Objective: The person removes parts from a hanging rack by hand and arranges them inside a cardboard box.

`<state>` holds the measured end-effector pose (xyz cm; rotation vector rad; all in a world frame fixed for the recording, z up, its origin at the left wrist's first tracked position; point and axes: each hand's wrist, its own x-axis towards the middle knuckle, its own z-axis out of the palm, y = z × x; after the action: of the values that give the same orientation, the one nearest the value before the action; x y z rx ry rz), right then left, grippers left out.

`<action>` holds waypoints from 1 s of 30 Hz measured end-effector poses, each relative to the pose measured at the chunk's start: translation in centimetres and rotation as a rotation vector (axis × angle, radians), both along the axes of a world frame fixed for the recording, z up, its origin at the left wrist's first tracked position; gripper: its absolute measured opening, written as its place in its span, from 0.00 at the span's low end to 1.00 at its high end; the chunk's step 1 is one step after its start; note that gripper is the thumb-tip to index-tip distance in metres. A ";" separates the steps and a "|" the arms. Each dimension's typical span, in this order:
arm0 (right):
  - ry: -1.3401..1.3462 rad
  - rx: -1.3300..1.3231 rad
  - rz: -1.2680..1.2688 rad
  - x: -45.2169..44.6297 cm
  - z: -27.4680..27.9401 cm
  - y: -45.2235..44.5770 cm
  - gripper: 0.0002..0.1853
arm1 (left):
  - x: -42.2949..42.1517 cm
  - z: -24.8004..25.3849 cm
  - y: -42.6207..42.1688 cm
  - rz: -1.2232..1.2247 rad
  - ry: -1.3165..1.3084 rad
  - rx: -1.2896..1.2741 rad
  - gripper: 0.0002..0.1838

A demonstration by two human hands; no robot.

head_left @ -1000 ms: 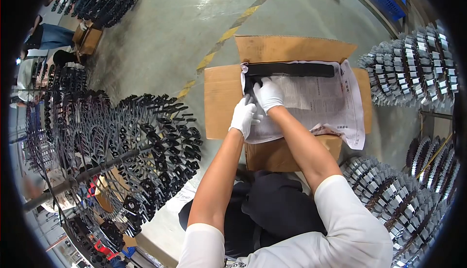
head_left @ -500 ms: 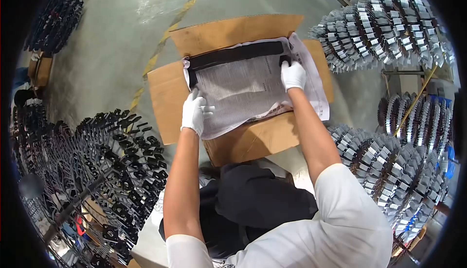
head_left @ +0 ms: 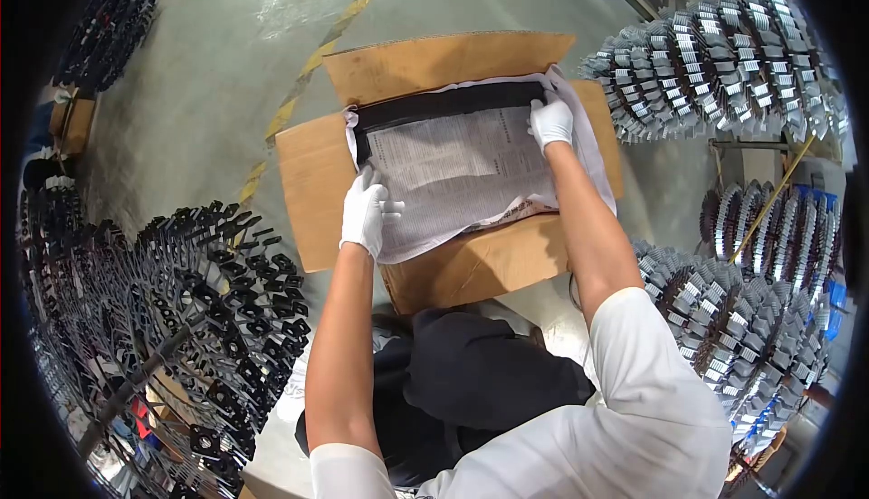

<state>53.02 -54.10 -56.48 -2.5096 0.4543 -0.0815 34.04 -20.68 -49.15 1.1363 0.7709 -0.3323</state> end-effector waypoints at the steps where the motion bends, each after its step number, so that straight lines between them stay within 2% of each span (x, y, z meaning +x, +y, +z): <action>1: 0.009 0.057 -0.021 0.0 0.2 0.1 0.22 | 0.1 -0.1 0.0 -0.001 0.002 -0.001 0.42; 4: -0.005 0.226 -0.088 -0.6 0.0 0.2 0.22 | 0.1 -0.2 0.1 -0.001 0.009 -0.027 0.42; 9: -0.030 0.668 -0.241 -0.1 0.6 1.4 0.18 | 0.0 -0.3 0.0 0.000 0.020 -0.025 0.42; 12: 0.088 0.833 -0.325 0.3 2.1 1.3 0.17 | 0.1 -0.3 0.2 -0.009 0.020 -0.026 0.42; 15: 0.119 0.870 -0.370 -0.1 3.5 1.7 0.16 | 0.3 -0.3 0.0 -0.019 0.021 -0.020 0.42; 18: 0.187 0.401 -0.202 -0.5 4.0 1.2 0.14 | -0.4 -0.9 0.3 -0.044 -0.038 -0.044 0.41; 19: 0.039 0.287 -0.117 -1.0 2.9 1.0 0.13 | -0.3 -0.2 0.1 -0.037 -0.035 -0.041 0.42; 21: -0.076 0.245 0.062 -4.1 3.7 4.0 0.14 | -0.1 -0.3 0.1 -0.024 -0.024 -0.007 0.43; 22: -0.034 0.302 0.158 -6.5 6.9 7.1 0.15 | 0.0 -0.2 0.0 -0.038 -0.011 0.004 0.43; 24: 0.001 0.378 0.664 -9.8 8.9 12.9 0.18 | 0.0 0.0 -0.2 -0.025 -0.007 0.033 0.43; 26: 0.469 0.597 0.565 -11.1 8.6 18.5 0.17 | 0.0 0.1 -0.3 -0.024 0.002 0.043 0.44; 28: 0.124 0.533 0.630 -10.7 2.9 21.9 0.18 | -0.1 0.3 -0.1 -0.024 0.015 0.037 0.44; 30: 0.431 0.774 0.511 -10.2 3.3 23.5 0.17 | -0.1 0.5 0.1 -0.043 0.008 0.003 0.43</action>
<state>42.80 -30.56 -53.19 -1.7833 -0.0236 0.7068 33.94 -20.55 -48.61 1.1566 0.7553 -0.3719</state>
